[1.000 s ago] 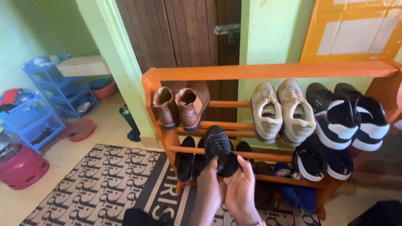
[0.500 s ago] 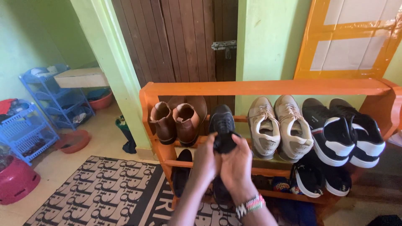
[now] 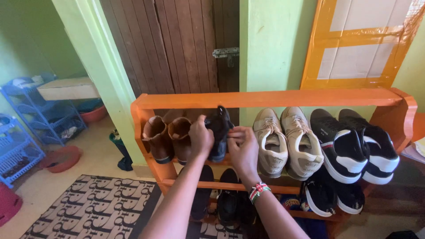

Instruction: Lacing a pair of black boots on a shoe rack.

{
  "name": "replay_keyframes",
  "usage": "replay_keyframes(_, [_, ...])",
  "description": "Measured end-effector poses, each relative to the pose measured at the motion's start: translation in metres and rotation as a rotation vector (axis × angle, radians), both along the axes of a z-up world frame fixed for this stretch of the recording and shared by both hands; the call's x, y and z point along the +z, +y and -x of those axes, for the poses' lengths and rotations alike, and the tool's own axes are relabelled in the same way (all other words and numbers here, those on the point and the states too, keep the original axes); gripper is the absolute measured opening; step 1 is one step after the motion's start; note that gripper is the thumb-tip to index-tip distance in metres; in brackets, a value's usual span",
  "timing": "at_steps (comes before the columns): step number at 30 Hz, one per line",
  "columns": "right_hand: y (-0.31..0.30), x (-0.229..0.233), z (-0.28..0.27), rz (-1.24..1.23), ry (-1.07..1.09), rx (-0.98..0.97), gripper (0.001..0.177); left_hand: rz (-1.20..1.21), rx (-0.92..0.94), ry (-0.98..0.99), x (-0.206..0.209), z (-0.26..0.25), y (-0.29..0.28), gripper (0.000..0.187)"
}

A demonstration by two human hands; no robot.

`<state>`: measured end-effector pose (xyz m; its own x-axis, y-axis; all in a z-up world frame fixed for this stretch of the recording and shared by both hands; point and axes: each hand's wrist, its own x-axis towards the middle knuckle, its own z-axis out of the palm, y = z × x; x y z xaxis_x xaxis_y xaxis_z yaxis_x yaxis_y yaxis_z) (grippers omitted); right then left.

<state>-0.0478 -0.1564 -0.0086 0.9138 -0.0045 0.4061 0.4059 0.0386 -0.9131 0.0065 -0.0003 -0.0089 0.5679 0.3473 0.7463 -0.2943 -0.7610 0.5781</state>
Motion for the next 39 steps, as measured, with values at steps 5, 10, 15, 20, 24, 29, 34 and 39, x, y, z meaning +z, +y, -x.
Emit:
replay_keyframes(5, [0.007, -0.041, -0.028, 0.385, -0.078, -0.239, 0.076, -0.071, -0.060, -0.046, -0.033, -0.020, 0.019, 0.043])
replay_keyframes(10, [0.016, -0.065, -0.050, 0.412, -0.466, -0.101, 0.093, -0.023, -0.014, 0.098, -0.042, -0.023, 0.015, 0.044])
replay_keyframes(15, [0.025, -0.062, -0.051, 0.360, -0.164, -0.003, 0.055, -0.206, 0.075, 0.333, 0.035, 0.048, -0.004, 0.057])
replay_keyframes(20, [0.025, -0.050, -0.003, 0.270, -0.052, -0.116, 0.050, -0.320, 0.084, 0.335, 0.045, 0.083, 0.003, 0.052])
replay_keyframes(24, [0.040, -0.076, 0.025, 0.092, 0.001, -0.026, 0.016, -0.337, -0.022, 0.072, 0.032, 0.134, 0.013, 0.028])
replay_keyframes(29, [0.076, -0.082, 0.077, -0.056, 0.042, 0.365, 0.013, -0.305, -0.210, 0.066, -0.010, 0.183, 0.049, 0.009])
replay_keyframes(34, [0.123, -0.121, 0.118, -0.054, 0.034, 0.580, 0.020, -0.131, -0.312, 0.280, -0.056, 0.235, 0.100, 0.010])
replay_keyframes(39, [0.167, -0.205, 0.152, 0.302, 0.137, 0.575, 0.014, -0.124, -0.185, 0.648, -0.122, 0.286, 0.152, 0.010])
